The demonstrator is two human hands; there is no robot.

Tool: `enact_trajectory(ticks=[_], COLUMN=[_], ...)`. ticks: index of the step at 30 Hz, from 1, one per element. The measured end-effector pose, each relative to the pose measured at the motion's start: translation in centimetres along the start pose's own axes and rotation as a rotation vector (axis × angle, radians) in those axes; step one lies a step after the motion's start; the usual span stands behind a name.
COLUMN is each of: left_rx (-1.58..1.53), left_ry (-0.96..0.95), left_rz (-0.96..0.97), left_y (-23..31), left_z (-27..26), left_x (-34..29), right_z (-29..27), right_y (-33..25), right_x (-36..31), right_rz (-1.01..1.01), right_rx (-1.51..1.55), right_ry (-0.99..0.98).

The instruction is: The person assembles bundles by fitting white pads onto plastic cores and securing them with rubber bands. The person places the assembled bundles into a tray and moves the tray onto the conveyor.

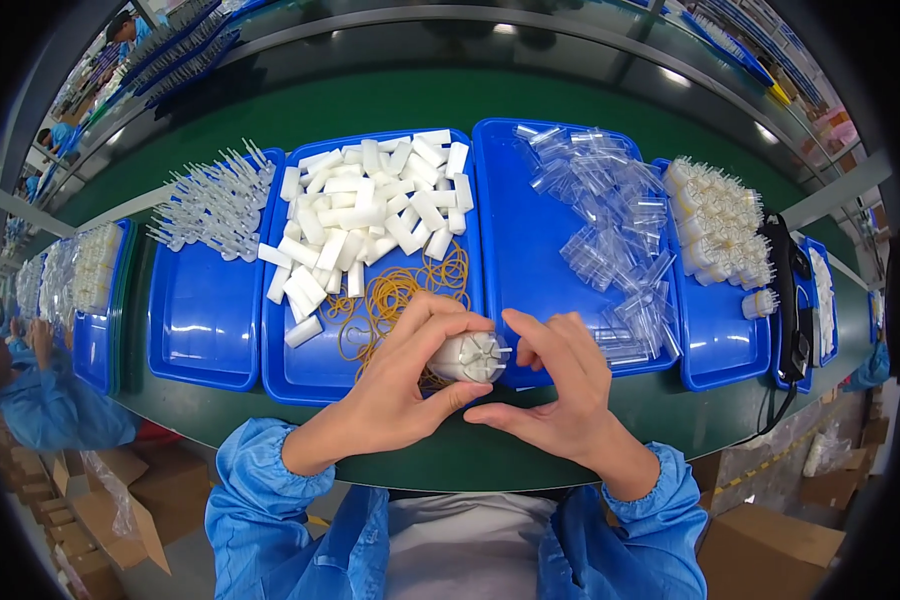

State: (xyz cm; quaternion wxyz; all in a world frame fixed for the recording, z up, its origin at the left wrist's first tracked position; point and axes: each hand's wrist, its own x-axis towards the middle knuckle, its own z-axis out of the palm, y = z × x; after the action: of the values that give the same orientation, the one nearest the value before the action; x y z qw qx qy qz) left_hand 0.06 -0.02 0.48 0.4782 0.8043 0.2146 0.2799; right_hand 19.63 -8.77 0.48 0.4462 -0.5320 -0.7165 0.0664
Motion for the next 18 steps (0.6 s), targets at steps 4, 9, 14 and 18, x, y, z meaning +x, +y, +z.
enact_trajectory(ticks=[4,9,14,18], left_rx=[0.017,-0.206,-0.634,-0.827], left_ry=[-0.045,0.003,0.037,0.121], left_rz=[-0.001,-0.122,-0.085,-0.128], left_y=[0.0,-0.1,-1.4,-1.7], left_z=[0.3,0.6,0.6,-1.0], left_x=[-0.2,-0.7,-0.5,-0.3], right_z=[1.1,0.4,0.9,1.1], right_y=[0.6,-0.2,-0.3,-2.0], right_x=[-0.2,0.0,0.4,2.5], right_rz=[-0.052,0.048,0.163,0.191], right_rx=[0.074,0.166,0.297,0.328], right_ry=[0.034,0.018,0.109,0.070])
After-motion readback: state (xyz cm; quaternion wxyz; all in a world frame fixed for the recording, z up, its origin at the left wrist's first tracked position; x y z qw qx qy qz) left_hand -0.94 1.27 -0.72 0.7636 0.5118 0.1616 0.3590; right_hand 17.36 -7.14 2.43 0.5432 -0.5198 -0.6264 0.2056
